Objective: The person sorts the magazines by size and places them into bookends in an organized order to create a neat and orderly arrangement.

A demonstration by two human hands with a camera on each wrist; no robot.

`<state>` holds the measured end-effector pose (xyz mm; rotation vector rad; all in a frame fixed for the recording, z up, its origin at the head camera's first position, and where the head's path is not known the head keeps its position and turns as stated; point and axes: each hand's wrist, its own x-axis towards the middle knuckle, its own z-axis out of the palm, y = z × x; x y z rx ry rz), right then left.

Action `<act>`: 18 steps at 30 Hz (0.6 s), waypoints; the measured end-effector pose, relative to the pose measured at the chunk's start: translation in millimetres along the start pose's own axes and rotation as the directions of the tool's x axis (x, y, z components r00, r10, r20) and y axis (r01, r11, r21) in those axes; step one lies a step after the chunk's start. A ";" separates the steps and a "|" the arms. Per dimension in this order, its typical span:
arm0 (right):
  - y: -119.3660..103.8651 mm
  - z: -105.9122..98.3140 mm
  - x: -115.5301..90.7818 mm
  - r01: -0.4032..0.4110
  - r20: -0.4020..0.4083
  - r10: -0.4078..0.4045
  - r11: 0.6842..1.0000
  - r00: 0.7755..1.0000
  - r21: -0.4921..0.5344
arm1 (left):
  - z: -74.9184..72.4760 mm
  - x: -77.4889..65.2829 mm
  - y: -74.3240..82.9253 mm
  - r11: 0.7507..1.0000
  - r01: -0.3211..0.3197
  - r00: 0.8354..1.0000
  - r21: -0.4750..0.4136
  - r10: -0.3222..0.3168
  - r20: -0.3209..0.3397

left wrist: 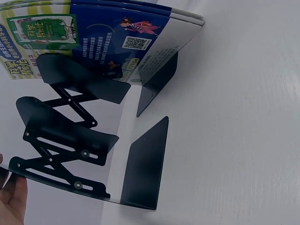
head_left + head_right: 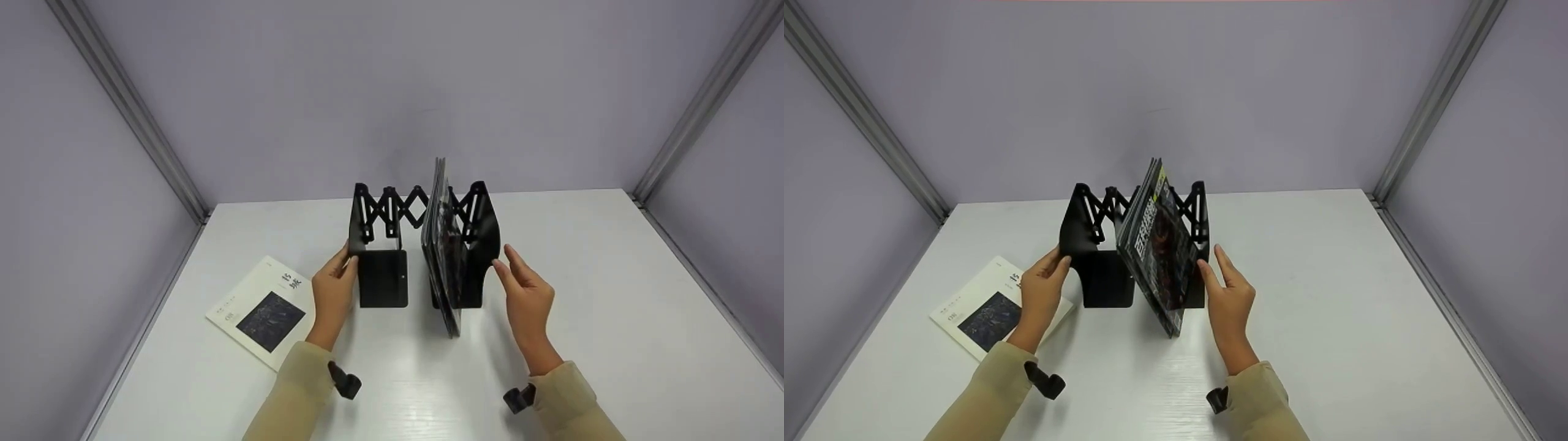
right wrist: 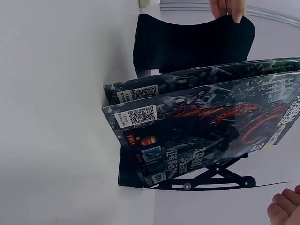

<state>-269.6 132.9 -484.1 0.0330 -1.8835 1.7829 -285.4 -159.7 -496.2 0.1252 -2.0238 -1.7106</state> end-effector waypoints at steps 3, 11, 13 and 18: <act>0.8 2.7 4.5 -0.041 -0.003 0.041 0.999 0.999 0.008 | 0.0 0.1 0.4 1.000 0.004 1.000 0.008 -0.004 0.001; 2.5 10.9 16.3 -0.099 -0.012 0.099 0.995 0.995 0.011 | -0.8 -0.1 1.5 1.000 0.004 1.000 0.008 -0.004 0.010; 2.4 12.7 18.6 -0.107 -0.010 0.107 0.994 0.994 -0.013 | -0.8 0.2 1.4 1.000 0.005 1.000 0.009 -0.005 0.008; 3.8 16.2 22.0 -0.106 -0.005 0.105 0.994 0.994 -0.023 | -0.7 0.4 2.0 1.000 0.003 1.000 0.002 -0.003 0.005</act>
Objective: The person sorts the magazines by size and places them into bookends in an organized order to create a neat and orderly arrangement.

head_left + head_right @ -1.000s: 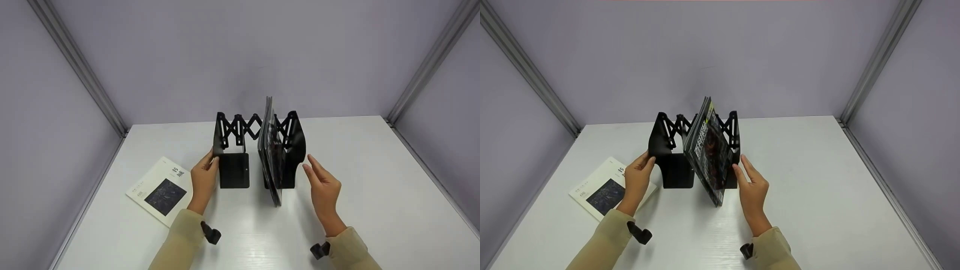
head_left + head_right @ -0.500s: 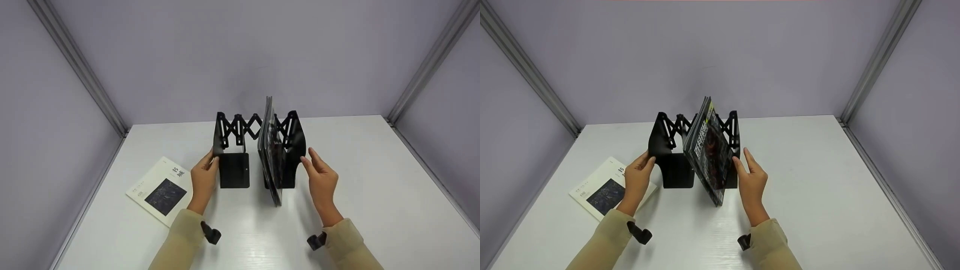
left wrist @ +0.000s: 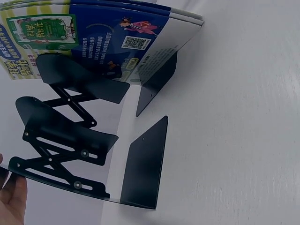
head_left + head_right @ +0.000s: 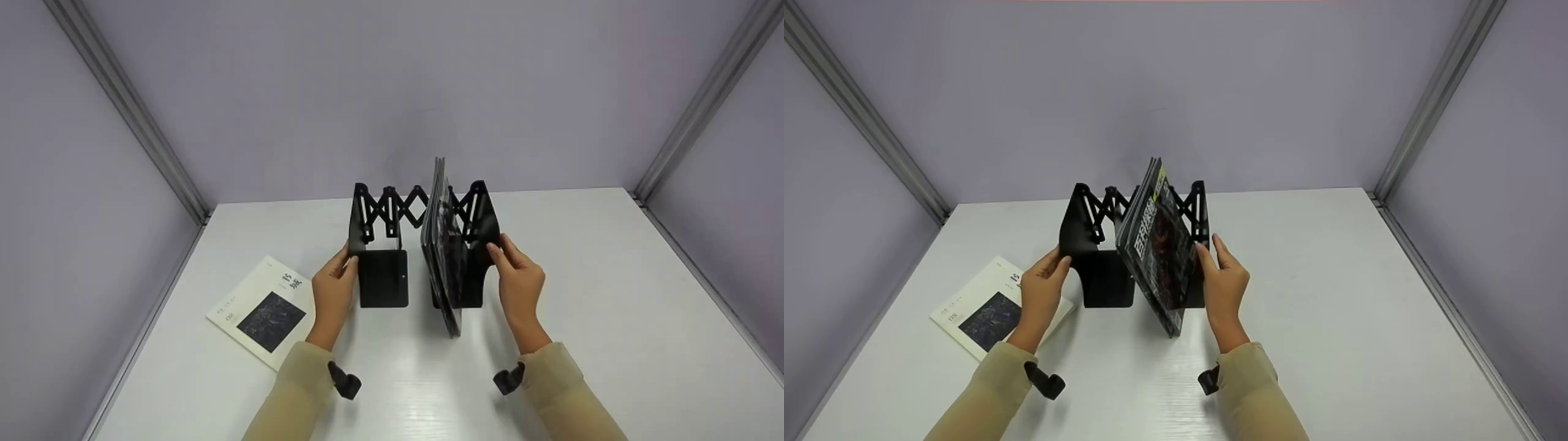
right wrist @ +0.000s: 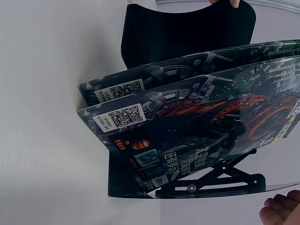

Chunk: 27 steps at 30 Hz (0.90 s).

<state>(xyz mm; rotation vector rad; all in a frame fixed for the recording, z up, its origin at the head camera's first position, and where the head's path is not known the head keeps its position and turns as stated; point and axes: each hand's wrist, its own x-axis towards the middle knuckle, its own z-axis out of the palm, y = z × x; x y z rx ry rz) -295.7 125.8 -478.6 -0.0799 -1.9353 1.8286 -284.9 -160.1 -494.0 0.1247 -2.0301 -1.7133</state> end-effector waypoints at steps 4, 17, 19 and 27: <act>2.2 2.3 1.9 0.016 -0.014 -0.016 1.000 1.000 -0.010 | 0.3 -0.2 0.6 1.000 -0.013 1.000 -0.002 0.013 0.002; -5.9 9.4 -2.8 0.074 -0.045 -0.081 0.989 0.996 -0.130 | -0.5 0.0 2.8 1.000 0.000 1.000 0.018 0.000 0.005; -14.3 10.0 -6.1 0.071 -0.044 -0.078 0.986 0.996 -0.148 | -1.8 -0.8 5.0 1.000 0.016 1.000 0.016 -0.016 0.017; -4.7 9.3 -3.8 0.084 -0.043 -0.092 0.983 0.995 -0.162 | -10.7 -2.4 12.0 0.998 0.054 0.992 0.032 -0.057 0.110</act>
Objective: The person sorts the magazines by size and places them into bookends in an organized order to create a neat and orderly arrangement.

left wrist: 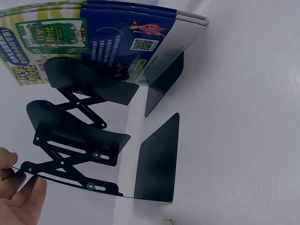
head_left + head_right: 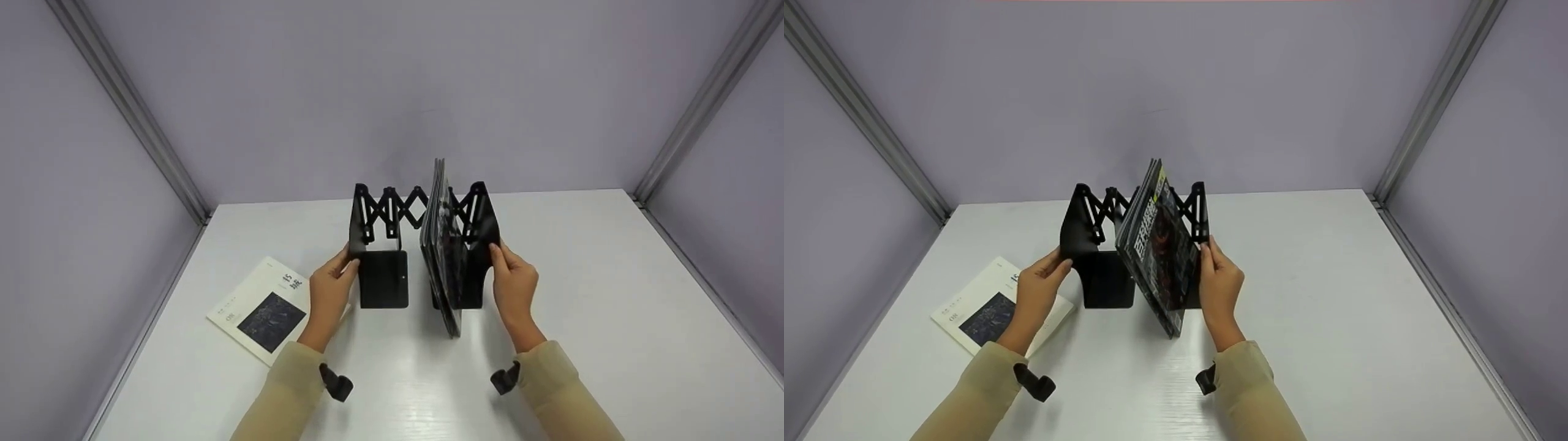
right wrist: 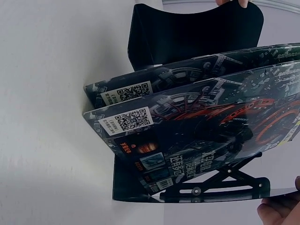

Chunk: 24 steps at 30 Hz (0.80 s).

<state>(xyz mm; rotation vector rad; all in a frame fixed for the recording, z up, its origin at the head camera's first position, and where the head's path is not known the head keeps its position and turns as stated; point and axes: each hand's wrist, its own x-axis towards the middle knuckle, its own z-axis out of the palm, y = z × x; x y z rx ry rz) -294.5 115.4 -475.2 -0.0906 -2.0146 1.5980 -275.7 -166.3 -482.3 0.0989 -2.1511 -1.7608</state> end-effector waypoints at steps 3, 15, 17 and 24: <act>8.9 0.2 3.0 -0.004 0.008 0.004 1.000 1.000 0.006 | -3.1 -2.5 -2.9 1.000 -0.003 1.000 0.016 0.003 0.025; 11.7 -1.7 4.6 0.007 0.010 -0.007 1.000 1.000 -0.017 | -20.7 -5.6 -18.6 0.999 0.034 0.999 0.000 -0.034 0.020; 12.8 -1.2 4.9 0.004 0.013 -0.003 1.000 1.000 -0.010 | -26.8 -5.8 -22.3 1.000 0.025 1.000 0.008 -0.025 0.011; 11.9 -1.9 5.1 -0.014 0.014 0.015 1.000 1.000 -0.027 | -53.6 -10.3 -40.0 0.991 0.078 0.997 0.107 -0.078 -0.006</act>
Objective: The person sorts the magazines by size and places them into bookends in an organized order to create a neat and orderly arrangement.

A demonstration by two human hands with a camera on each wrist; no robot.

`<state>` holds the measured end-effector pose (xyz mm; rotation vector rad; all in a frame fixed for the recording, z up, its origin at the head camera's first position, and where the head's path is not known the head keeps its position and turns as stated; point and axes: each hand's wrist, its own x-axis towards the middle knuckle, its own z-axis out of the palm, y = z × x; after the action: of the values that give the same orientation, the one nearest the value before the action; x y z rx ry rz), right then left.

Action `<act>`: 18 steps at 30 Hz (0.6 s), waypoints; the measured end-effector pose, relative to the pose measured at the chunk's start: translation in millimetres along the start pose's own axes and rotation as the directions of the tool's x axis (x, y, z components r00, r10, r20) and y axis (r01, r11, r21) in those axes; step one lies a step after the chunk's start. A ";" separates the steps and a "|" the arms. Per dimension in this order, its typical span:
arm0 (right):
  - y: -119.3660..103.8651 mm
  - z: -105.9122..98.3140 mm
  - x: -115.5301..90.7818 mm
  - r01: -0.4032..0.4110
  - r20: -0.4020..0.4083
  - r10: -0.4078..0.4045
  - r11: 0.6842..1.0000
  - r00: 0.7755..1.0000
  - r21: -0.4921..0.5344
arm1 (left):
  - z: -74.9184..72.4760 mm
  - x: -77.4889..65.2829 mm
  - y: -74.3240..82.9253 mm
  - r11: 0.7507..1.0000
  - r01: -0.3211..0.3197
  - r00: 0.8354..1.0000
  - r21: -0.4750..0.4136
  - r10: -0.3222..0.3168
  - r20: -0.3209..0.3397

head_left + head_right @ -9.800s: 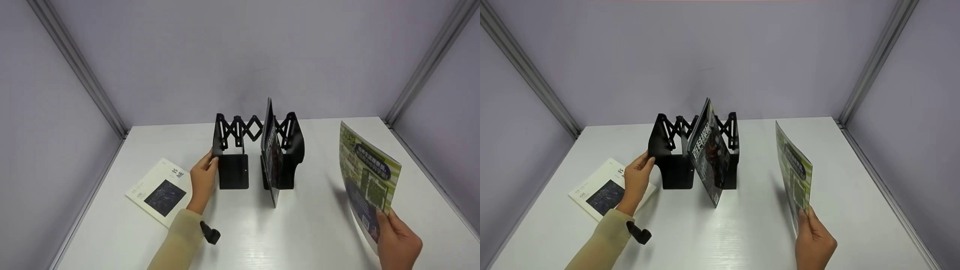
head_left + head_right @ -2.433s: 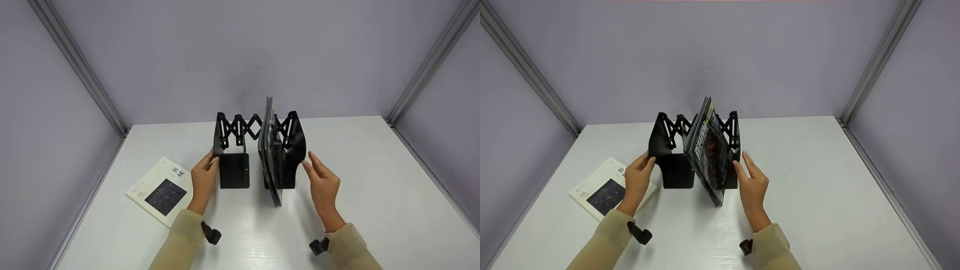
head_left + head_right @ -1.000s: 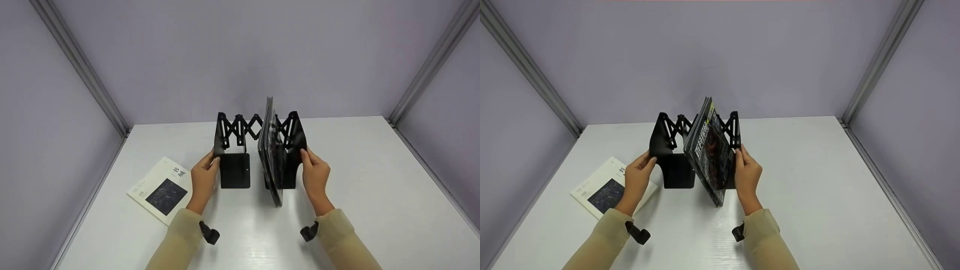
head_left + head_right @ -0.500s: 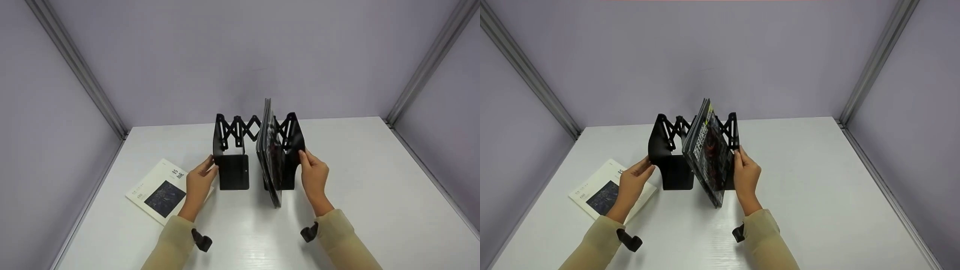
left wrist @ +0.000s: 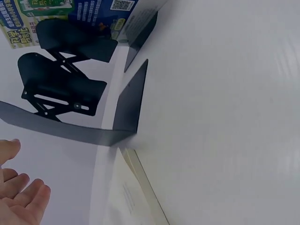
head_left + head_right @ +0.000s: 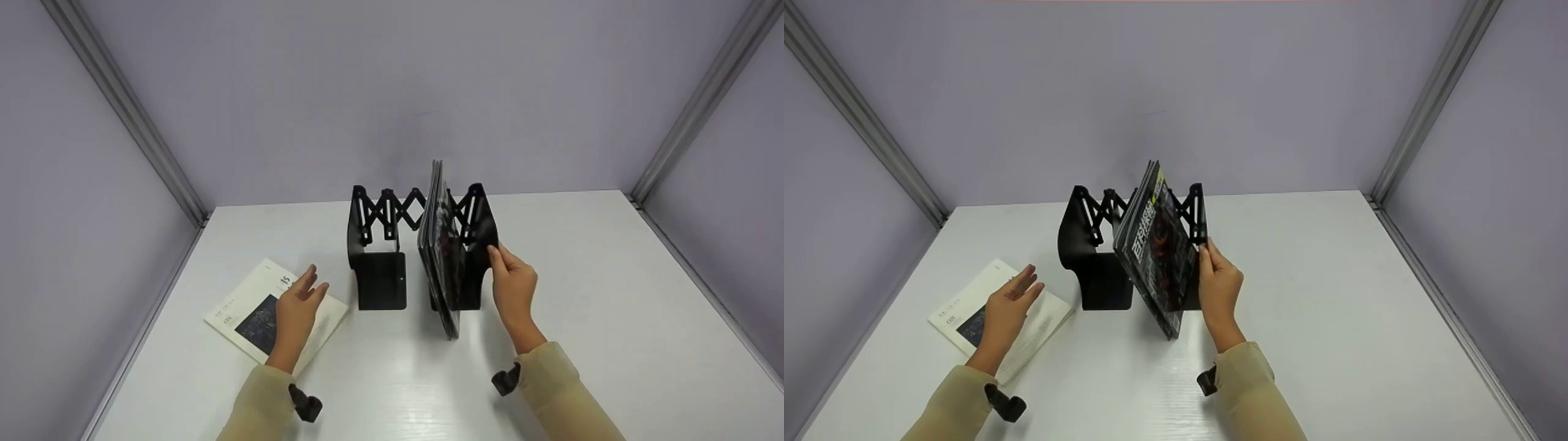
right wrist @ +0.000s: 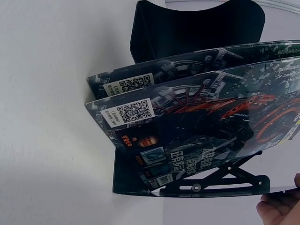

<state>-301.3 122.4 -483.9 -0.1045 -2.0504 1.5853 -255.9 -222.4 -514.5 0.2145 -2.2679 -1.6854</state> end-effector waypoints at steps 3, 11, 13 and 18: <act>-1.8 -1.4 0.5 0.014 0.002 -0.014 1.000 1.000 0.000 | -10.6 -2.2 -10.5 0.998 0.040 0.999 0.042 -0.040 -0.002; -0.7 0.2 -1.4 0.057 0.005 -0.057 0.998 0.998 0.018 | -42.0 -12.5 -31.5 0.976 0.113 0.990 0.188 -0.095 -0.102; -0.9 -0.5 -1.4 0.066 0.003 -0.066 0.998 0.998 0.008 | -48.8 -14.4 -34.5 0.967 0.161 0.981 0.196 -0.134 -0.142; -0.4 -1.1 -1.0 0.068 -0.008 -0.068 0.997 0.998 -0.023 | -65.1 -18.0 -40.9 0.953 0.241 0.950 0.182 -0.194 -0.244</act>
<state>-299.8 122.9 -483.7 -0.0491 -2.0438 1.5179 -220.0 -288.3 -539.1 0.6917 -2.3140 -1.4306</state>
